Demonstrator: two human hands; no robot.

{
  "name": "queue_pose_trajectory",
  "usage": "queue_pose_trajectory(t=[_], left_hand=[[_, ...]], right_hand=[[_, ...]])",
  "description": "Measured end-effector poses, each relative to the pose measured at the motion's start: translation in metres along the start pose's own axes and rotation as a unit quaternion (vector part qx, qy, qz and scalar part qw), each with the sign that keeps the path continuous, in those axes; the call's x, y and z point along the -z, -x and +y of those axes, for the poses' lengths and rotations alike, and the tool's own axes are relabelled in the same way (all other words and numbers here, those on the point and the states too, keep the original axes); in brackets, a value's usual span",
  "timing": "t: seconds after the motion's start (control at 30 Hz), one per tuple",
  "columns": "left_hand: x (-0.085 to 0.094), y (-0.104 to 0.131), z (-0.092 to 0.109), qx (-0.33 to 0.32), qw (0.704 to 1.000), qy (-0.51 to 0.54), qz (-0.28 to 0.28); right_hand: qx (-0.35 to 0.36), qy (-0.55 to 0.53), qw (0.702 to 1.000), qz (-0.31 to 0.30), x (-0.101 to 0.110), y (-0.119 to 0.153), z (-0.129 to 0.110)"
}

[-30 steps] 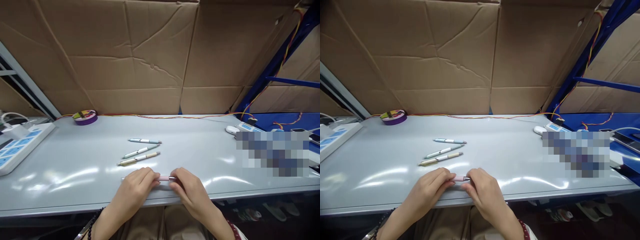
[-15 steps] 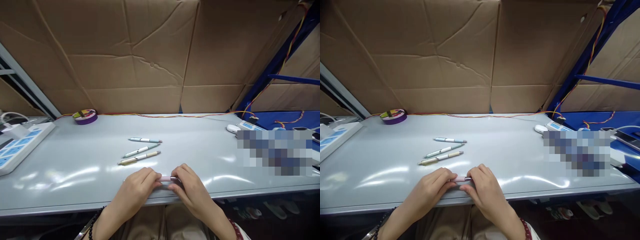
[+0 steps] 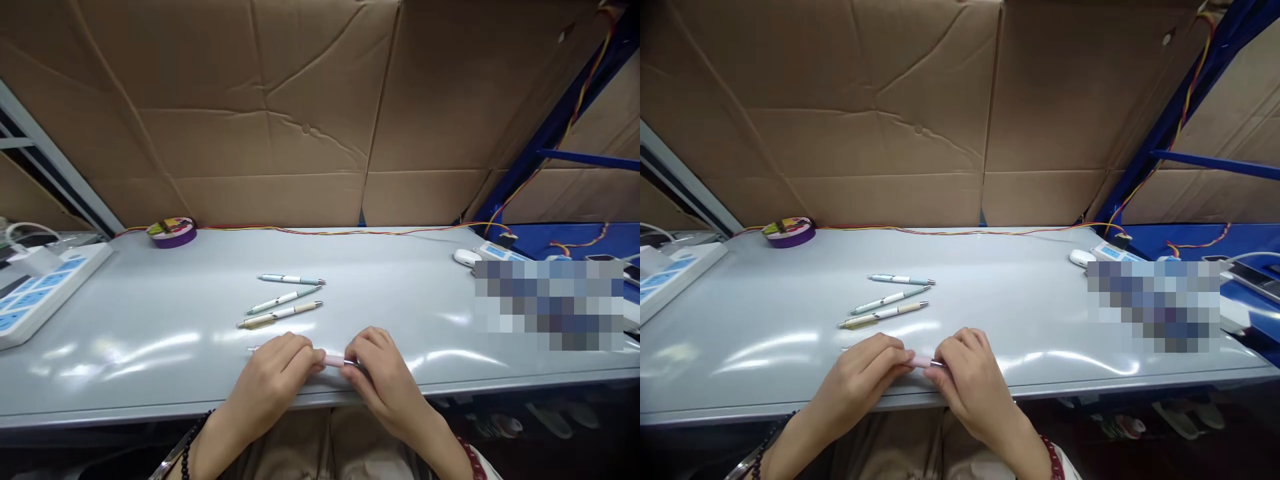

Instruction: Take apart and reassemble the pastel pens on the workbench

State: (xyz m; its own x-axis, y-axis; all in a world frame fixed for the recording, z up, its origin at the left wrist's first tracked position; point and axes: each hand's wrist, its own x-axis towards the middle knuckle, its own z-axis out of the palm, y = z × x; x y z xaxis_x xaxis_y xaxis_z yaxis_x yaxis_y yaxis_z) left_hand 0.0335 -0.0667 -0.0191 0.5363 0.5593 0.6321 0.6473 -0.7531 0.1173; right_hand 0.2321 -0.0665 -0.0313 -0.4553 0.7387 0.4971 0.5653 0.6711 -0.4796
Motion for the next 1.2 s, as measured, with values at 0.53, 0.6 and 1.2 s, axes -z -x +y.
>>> queue_pose_trajectory(t=[0.53,0.6,1.2], left_hand=[[-0.003,0.008,-0.004,-0.041,0.998,0.005,0.049],[-0.002,0.008,-0.004,-0.055,0.996,0.001,0.065],[0.021,0.007,0.003,0.315,0.661,0.664,0.151]], right_hand=[[0.034,0.059,0.998,0.017,-0.002,0.001,0.001],[0.034,0.054,0.998,0.010,-0.004,0.002,0.001],[0.022,-0.134,0.985,0.107,0.004,0.005,0.007]])
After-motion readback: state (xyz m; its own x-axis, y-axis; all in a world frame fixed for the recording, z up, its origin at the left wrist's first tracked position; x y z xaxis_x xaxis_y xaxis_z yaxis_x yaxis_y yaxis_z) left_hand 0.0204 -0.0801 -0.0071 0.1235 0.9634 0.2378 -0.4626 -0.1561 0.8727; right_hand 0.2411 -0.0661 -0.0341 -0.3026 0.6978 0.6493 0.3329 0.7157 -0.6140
